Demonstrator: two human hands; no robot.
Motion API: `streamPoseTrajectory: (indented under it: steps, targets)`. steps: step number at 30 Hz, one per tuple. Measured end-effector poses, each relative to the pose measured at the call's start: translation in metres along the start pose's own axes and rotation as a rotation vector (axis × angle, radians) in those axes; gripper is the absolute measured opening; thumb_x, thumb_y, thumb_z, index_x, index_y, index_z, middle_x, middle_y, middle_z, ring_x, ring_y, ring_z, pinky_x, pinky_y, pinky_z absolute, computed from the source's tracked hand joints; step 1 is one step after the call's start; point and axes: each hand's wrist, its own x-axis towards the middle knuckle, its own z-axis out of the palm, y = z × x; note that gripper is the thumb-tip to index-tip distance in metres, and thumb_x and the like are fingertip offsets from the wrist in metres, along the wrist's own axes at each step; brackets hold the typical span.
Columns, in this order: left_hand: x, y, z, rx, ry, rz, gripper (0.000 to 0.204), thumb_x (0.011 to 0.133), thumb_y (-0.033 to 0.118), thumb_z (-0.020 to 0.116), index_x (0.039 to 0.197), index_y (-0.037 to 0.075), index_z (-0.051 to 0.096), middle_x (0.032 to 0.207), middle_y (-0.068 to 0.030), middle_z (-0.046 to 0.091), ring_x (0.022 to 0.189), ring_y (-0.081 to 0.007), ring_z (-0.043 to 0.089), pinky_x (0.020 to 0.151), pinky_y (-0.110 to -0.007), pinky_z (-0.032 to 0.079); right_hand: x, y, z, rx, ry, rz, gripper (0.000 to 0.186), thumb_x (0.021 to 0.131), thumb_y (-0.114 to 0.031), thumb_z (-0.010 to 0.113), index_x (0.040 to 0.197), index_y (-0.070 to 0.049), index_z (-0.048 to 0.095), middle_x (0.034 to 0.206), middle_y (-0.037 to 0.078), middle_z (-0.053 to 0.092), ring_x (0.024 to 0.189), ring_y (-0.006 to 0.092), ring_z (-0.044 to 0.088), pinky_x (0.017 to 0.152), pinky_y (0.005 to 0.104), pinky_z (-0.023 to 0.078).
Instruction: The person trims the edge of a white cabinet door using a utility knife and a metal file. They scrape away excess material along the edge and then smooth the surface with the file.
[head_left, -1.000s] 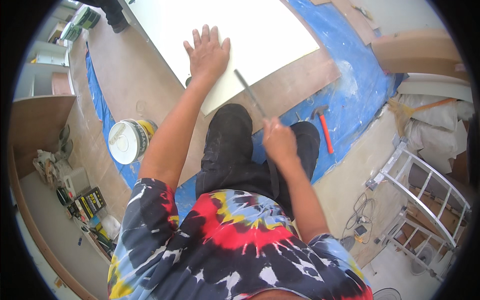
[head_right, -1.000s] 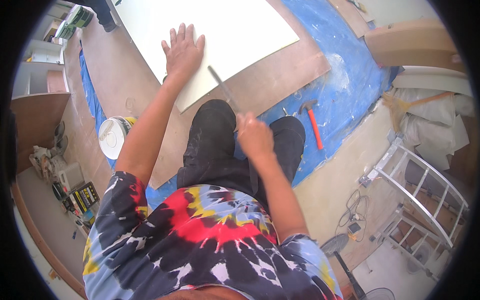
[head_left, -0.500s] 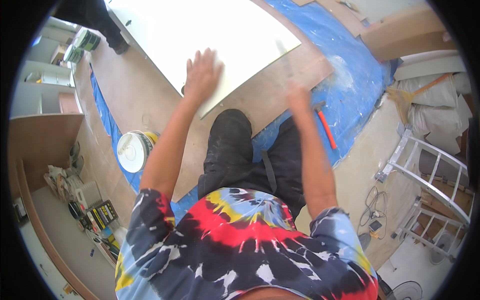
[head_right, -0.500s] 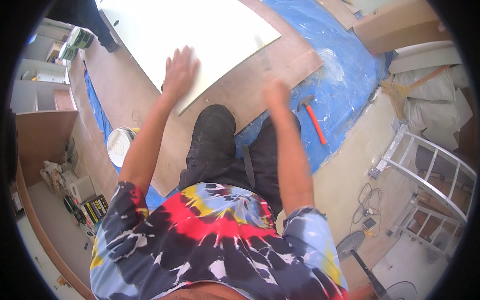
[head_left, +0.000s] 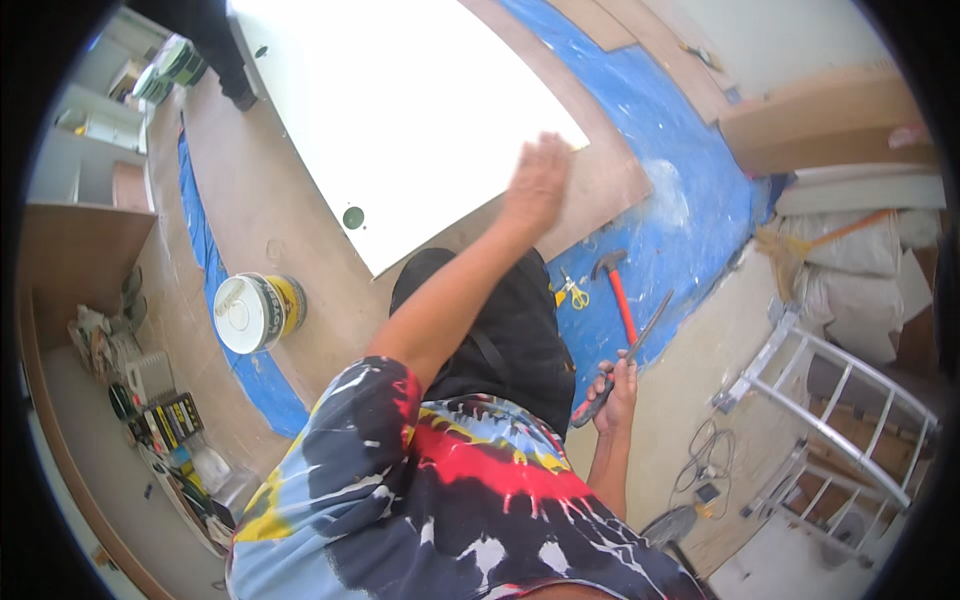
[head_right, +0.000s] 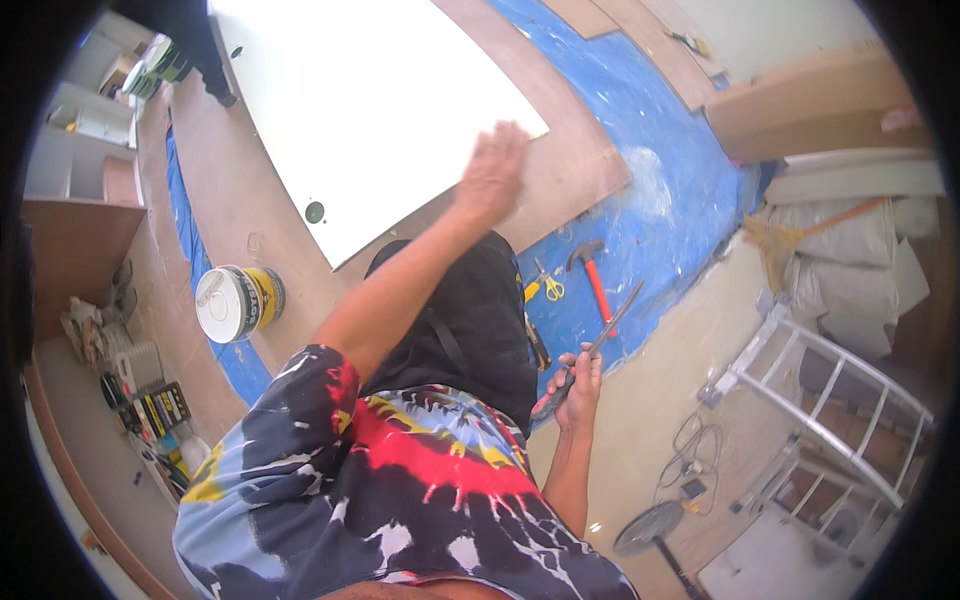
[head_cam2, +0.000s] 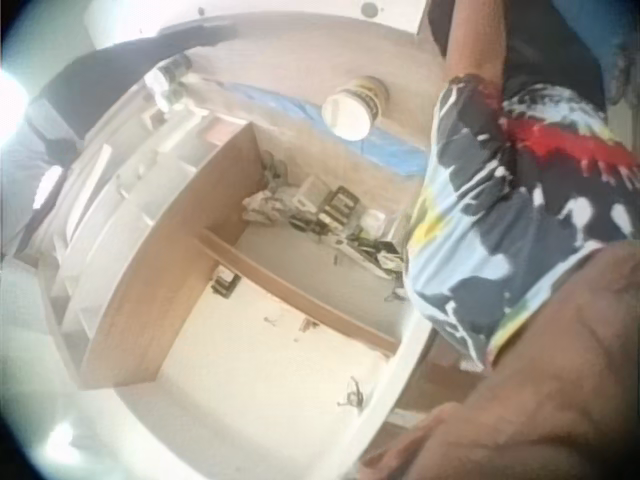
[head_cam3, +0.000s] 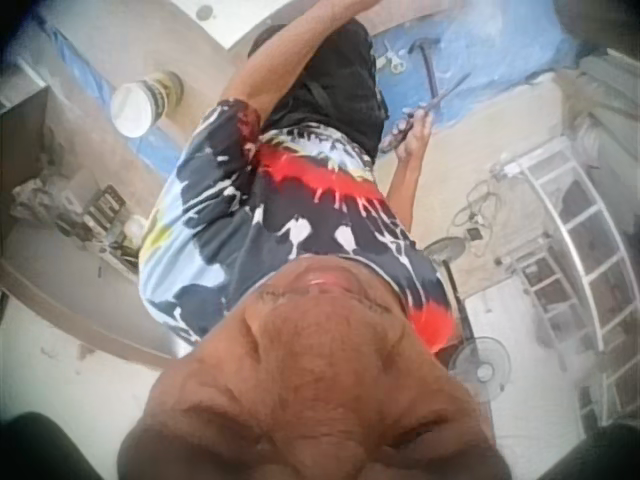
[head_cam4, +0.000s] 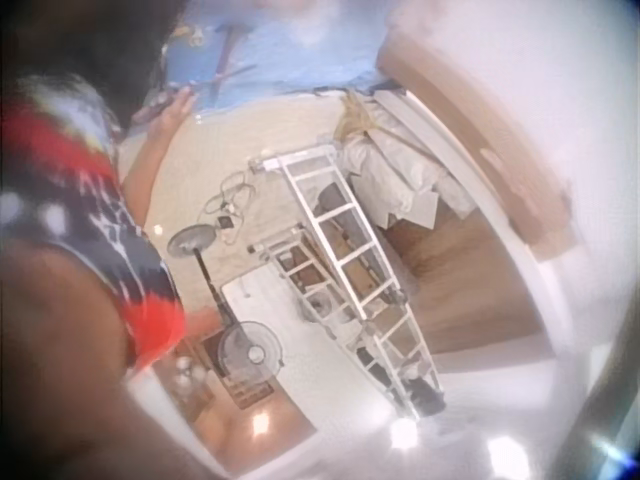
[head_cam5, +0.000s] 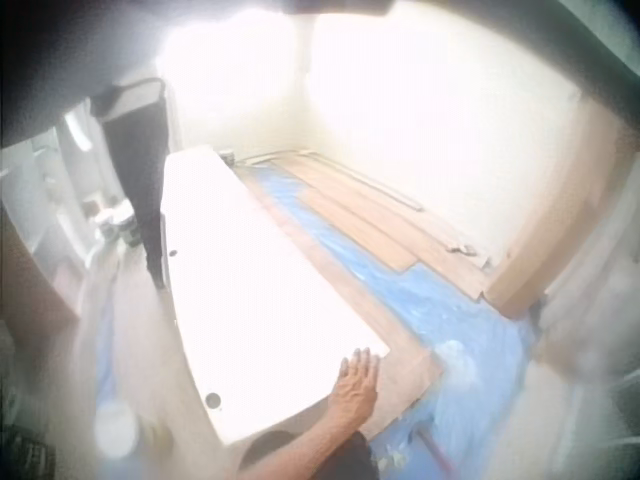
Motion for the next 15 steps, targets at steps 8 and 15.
streamPoseTrajectory:
  steps: [8,15]
  targets:
    - [-0.001,-0.058,-0.053,-0.265,0.313,-0.222,0.032,0.087,0.018,0.073,0.116,0.005,0.068,0.123,-0.0166,0.067,0.117,-0.034,0.06,0.107,-0.045,0.043,0.09,0.001,0.098,-0.959,-0.186,-0.726,0.027,0.104,-0.022,0.055,0.119,0.001,0.058,0.074,0.018,0.065,0.057,0.0323,0.063,0.057,0.0463,0.048]
    - [-0.018,-0.111,-0.069,0.252,-0.03,-0.646,0.069,0.103,0.052,0.038,0.157,0.009,0.034,0.165,-0.0196,0.025,0.154,-0.0416,0.016,0.124,-0.058,0.01,0.111,0.036,0.132,-1.326,-0.38,-0.671,0.033,0.104,-0.033,0.052,0.099,-0.002,0.059,0.074,0.027,0.064,0.073,0.0486,0.064,0.061,0.0564,0.049]
